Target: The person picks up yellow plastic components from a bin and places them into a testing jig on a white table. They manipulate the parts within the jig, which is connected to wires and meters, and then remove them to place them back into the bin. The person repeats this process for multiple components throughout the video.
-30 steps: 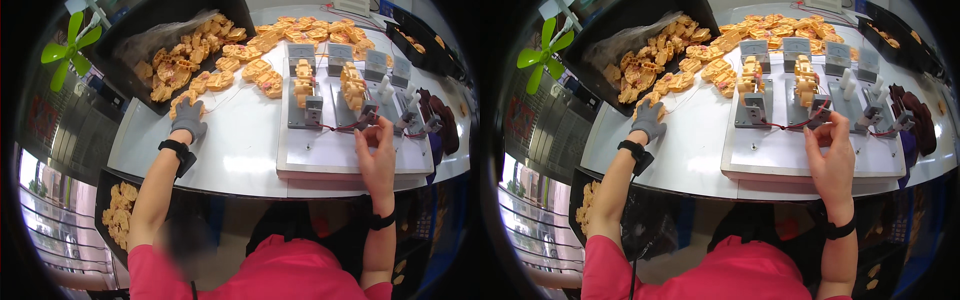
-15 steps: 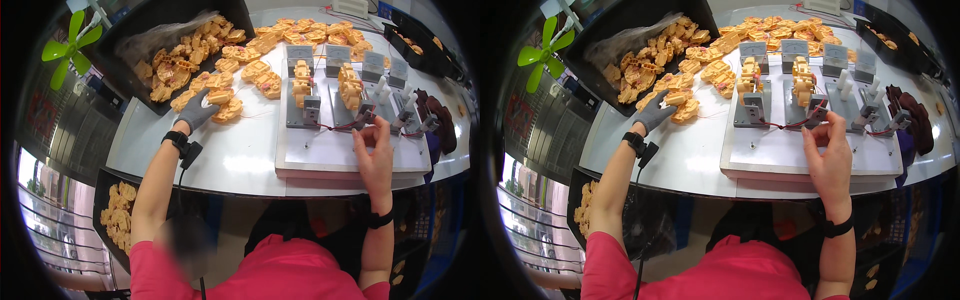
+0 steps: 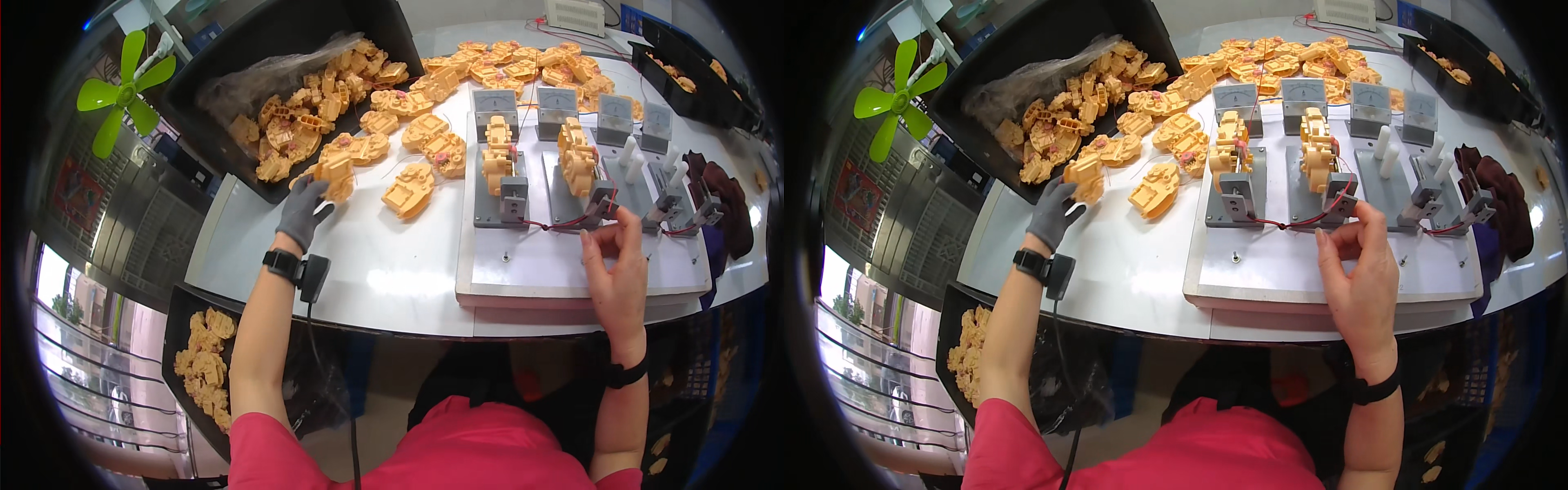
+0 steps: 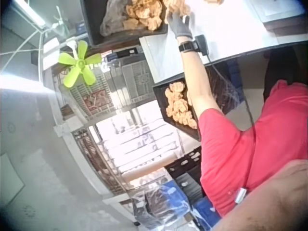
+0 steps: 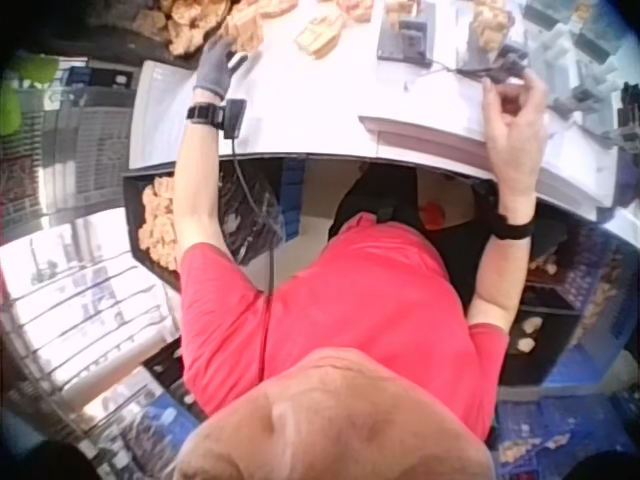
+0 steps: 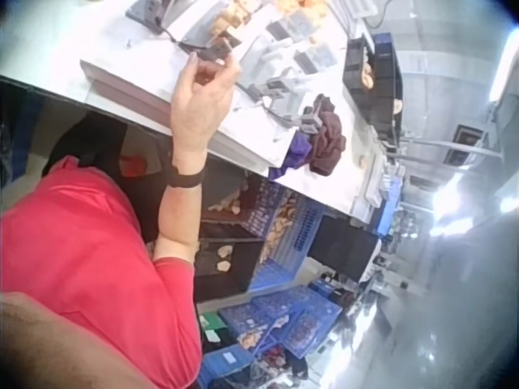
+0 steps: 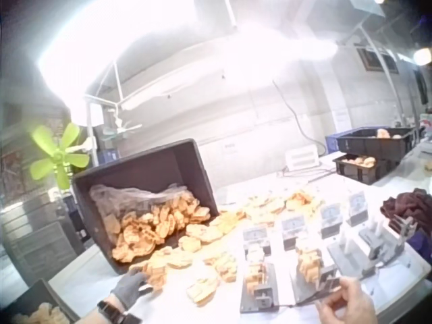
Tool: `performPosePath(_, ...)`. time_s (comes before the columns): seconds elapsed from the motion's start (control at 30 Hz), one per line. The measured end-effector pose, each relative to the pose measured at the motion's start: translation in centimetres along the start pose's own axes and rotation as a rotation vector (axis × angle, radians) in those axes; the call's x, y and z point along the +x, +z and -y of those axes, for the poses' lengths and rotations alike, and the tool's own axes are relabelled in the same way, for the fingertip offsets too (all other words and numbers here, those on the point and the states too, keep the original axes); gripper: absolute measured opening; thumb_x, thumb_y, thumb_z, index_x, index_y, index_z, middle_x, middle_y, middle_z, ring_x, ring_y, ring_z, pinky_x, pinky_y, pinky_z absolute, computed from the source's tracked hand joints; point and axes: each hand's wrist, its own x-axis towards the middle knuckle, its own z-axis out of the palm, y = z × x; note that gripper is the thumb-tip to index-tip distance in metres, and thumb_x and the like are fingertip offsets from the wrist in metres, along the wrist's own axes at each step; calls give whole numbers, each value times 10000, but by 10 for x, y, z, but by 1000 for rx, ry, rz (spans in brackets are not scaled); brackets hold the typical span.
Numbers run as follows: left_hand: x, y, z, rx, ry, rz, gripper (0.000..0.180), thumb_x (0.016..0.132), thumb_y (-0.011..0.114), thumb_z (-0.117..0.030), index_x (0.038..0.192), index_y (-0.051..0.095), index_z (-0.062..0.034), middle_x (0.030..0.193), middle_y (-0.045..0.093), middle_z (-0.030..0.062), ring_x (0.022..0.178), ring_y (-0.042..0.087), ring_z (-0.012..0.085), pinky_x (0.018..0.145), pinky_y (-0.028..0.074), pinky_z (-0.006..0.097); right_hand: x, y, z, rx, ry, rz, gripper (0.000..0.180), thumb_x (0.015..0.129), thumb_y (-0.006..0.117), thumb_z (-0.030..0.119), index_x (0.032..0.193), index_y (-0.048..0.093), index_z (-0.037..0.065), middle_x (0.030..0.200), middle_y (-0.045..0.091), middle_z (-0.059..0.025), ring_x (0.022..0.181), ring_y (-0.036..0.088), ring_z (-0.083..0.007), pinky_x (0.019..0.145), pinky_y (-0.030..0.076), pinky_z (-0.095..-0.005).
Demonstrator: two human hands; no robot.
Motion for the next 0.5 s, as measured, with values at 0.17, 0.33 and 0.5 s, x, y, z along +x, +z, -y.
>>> performPosePath(0.17,-29,-33,10,-526,-183,18,451,940,598,-324,1329,512,-113,1264,588,95,1169,583,269,1025,465,532,-1,1,2,-23,22,10,414,907,671,64,1258,460,-1,811,631,-81,730,631,-180,658,496,-303)
performPosePath(0.33,-95,-6,-7,-878,-234,362,388,994,552,-333,1282,527,-74,1139,627,105,1072,617,246,1041,468,520,0,0,-4,-23,8,2,424,919,663,81,1273,446,-1,803,628,-74,734,629,-166,664,490,-306)
performPosePath(0.5,-154,36,-6,-1080,-274,329,505,973,600,-295,1388,444,-52,1246,576,180,1185,555,326,1091,440,506,3,-6,0,26,30,52,417,932,642,83,1296,450,14,906,623,-78,814,607,-153,717,482,-286)
